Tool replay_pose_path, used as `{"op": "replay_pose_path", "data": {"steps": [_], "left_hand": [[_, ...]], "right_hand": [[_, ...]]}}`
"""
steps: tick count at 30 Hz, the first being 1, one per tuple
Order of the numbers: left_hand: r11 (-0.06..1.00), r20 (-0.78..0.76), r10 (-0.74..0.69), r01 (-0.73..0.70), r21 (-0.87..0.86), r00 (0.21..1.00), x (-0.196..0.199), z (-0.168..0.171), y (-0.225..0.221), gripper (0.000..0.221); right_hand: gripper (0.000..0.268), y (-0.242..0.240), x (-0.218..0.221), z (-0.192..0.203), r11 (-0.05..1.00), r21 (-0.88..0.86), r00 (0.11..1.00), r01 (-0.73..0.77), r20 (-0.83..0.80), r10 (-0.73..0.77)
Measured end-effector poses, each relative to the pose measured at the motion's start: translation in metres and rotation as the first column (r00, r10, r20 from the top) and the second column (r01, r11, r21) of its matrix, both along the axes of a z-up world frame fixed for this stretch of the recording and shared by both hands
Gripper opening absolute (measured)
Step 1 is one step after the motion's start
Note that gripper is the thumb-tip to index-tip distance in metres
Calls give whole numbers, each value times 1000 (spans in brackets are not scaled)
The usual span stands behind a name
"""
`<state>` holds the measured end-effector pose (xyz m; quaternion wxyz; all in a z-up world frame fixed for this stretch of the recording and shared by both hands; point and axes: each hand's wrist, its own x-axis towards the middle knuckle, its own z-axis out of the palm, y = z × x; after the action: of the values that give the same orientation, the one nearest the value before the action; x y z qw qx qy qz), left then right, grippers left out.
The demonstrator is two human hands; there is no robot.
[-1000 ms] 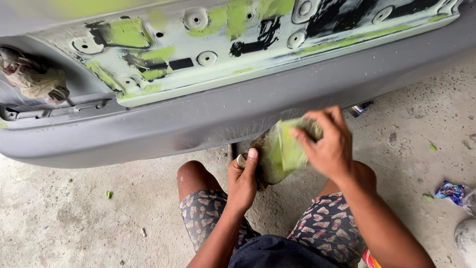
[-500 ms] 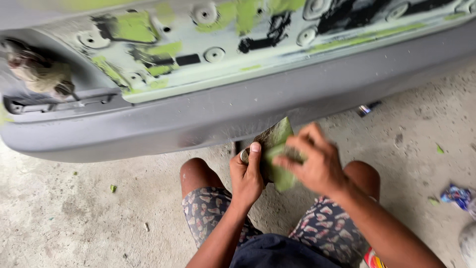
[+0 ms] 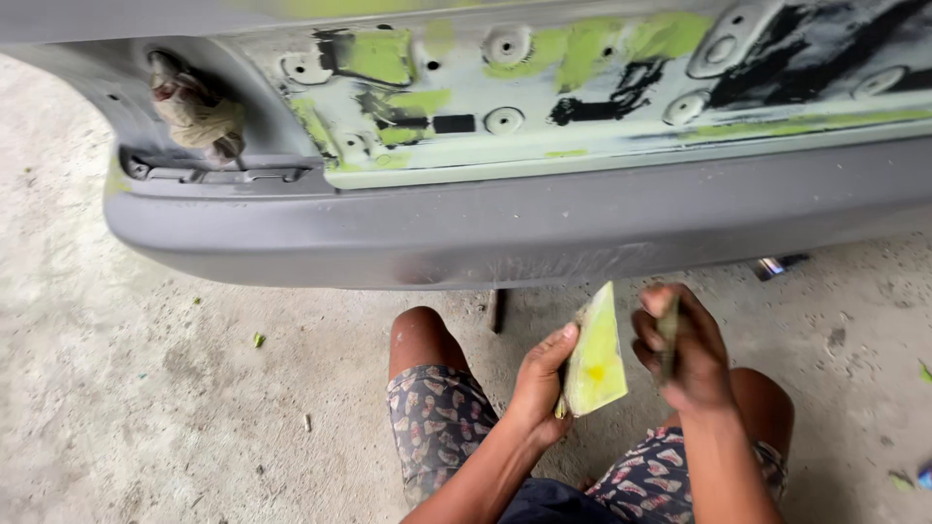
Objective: The person applies a green body filler to a gray car bumper using a putty knife, smoothing the surface over existing patches. They then dip the putty knife into a can of teal-colored filler to gather more material.
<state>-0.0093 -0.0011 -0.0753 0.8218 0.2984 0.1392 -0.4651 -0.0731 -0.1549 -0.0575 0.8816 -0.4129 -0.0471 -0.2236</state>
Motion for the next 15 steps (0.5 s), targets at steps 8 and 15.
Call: {"op": "replay_pose_path", "data": {"steps": [8,15], "left_hand": [[855,911,-201,-389,343,361,9,23,25,18],[444,910,-343,-894,-63,-234,132,45,78,46]], "right_hand": [[14,-3,-37,-86,999,34,922,26,-386,-10],[33,-6,-62,-140,972,38,811,233,-559,-173]]}}
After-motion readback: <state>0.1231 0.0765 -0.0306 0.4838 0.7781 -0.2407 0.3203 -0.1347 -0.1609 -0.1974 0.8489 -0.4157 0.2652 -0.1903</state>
